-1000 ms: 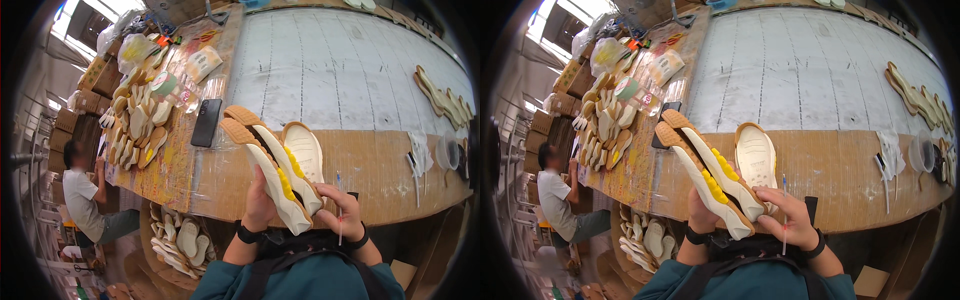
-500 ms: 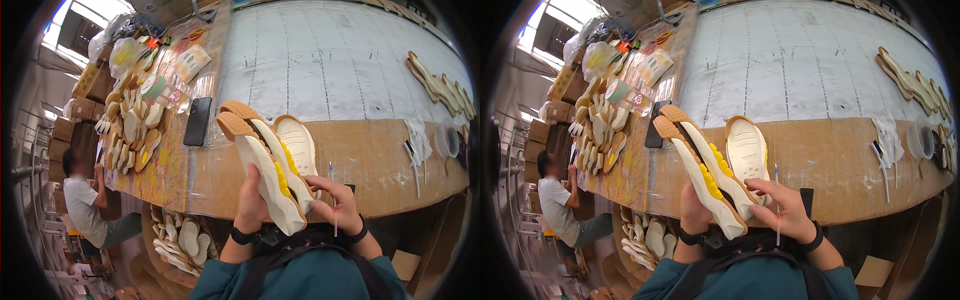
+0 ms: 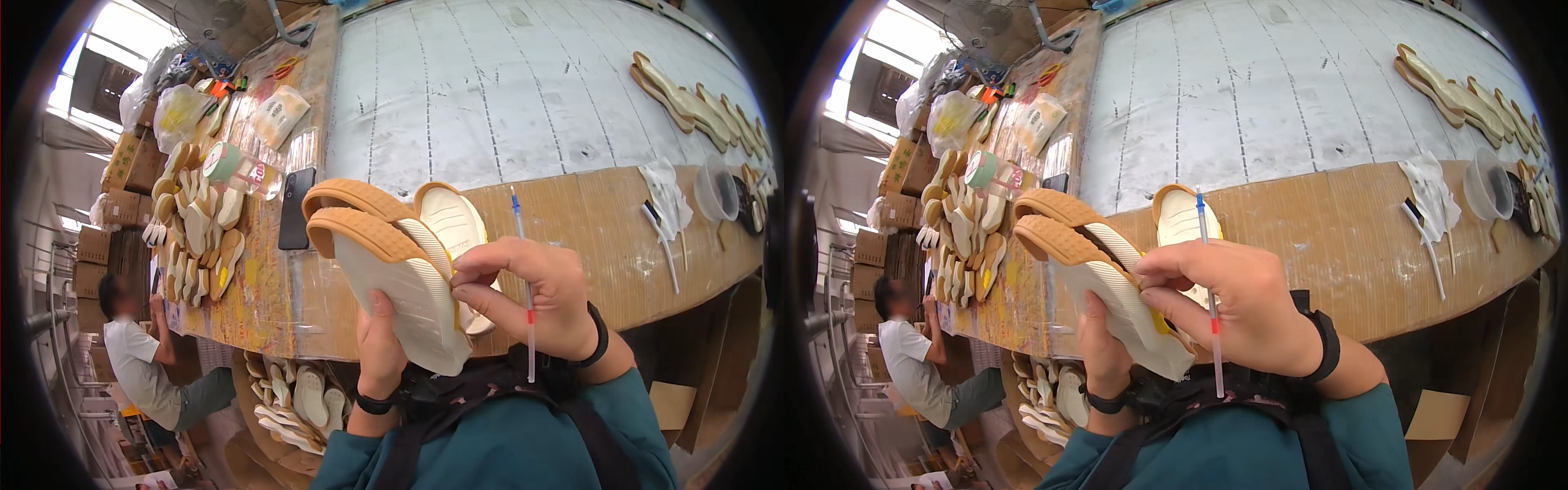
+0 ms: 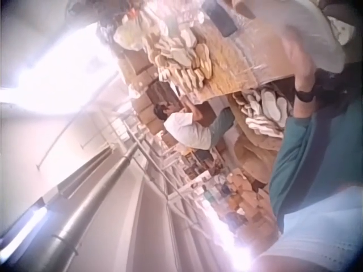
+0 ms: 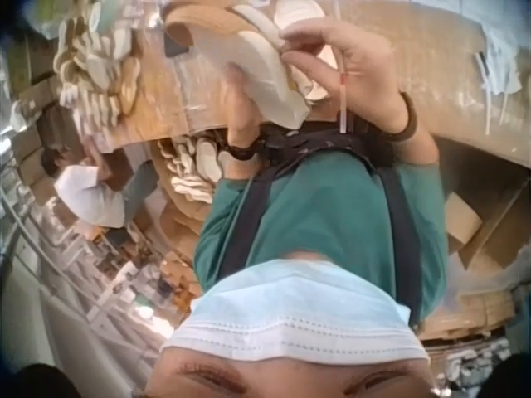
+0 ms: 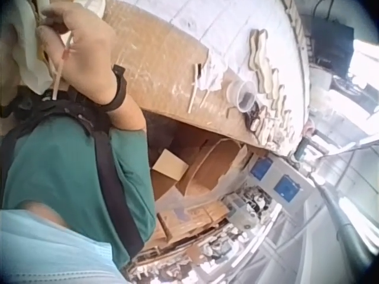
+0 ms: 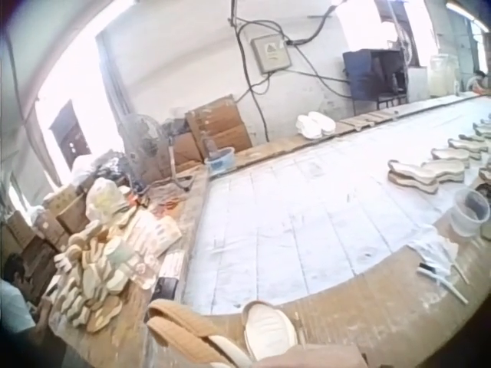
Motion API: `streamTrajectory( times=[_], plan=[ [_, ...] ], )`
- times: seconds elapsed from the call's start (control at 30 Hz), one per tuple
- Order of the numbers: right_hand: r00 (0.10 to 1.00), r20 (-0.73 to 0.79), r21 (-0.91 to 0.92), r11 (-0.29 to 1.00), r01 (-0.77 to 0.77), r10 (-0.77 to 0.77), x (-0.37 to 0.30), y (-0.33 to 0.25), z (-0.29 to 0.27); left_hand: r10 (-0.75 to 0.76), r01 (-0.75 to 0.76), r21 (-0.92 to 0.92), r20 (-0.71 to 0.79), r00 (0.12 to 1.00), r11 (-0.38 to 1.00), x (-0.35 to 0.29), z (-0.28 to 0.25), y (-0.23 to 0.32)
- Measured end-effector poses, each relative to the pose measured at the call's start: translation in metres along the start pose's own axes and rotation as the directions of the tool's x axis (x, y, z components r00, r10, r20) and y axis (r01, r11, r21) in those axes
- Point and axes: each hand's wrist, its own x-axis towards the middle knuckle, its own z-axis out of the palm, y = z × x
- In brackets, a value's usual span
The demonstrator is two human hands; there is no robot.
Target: Applying glue to shoe soles and assembling shoe parts in a factory environment.
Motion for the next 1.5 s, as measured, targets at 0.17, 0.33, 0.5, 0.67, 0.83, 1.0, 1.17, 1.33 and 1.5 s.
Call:
streamTrajectory(
  times=[0.17,0.33,0.5,0.67,0.83,1.0,1.17,1.33,1.5],
  plan=[
    [0.998,-0.004,-0.155,0.986,0.064,-0.065,0.0,-0.001,-0.002,0.103,-0.094,0.178,-0.042,0.994,0.98,-0.002,0.001,0.005],
    [0.992,0.006,-0.309,0.943,0.122,-0.126,0.002,0.0,-0.002,0.306,-0.225,0.386,-0.164,0.938,0.895,-0.005,-0.008,-0.007],
    [0.979,-0.097,-0.278,0.949,0.147,-0.18,0.003,0.016,0.0,0.476,-0.375,0.684,0.046,0.878,0.625,-0.006,-0.003,-0.003],
    [0.977,-0.138,-0.231,0.964,0.129,-0.164,0.0,0.021,0.0,0.468,-0.384,0.603,0.019,0.883,0.699,-0.001,-0.001,-0.004],
    [0.97,-0.241,-0.148,0.987,-0.064,0.027,-0.012,0.037,-0.009,0.083,-0.06,0.155,-0.151,0.985,0.986,0.007,0.013,0.009],
    [0.873,-0.195,0.168,0.892,-0.419,0.447,-0.039,0.077,-0.013,-0.355,0.355,-0.021,0.024,0.935,0.935,0.037,0.011,-0.017],
    [0.811,0.027,0.277,0.775,-0.568,0.584,-0.049,0.101,0.016,0.143,-0.109,0.567,-0.015,0.99,0.816,0.047,-0.023,-0.065],
    [0.81,0.148,0.375,0.726,-0.577,0.567,-0.033,0.09,0.042,-0.309,0.323,-0.228,0.096,0.946,0.919,0.024,-0.035,-0.035],
    [0.822,0.288,0.222,0.801,-0.556,0.491,-0.029,0.058,0.06,-0.325,0.392,-0.655,0.229,0.917,0.645,-0.025,-0.071,-0.014]
  ],
)
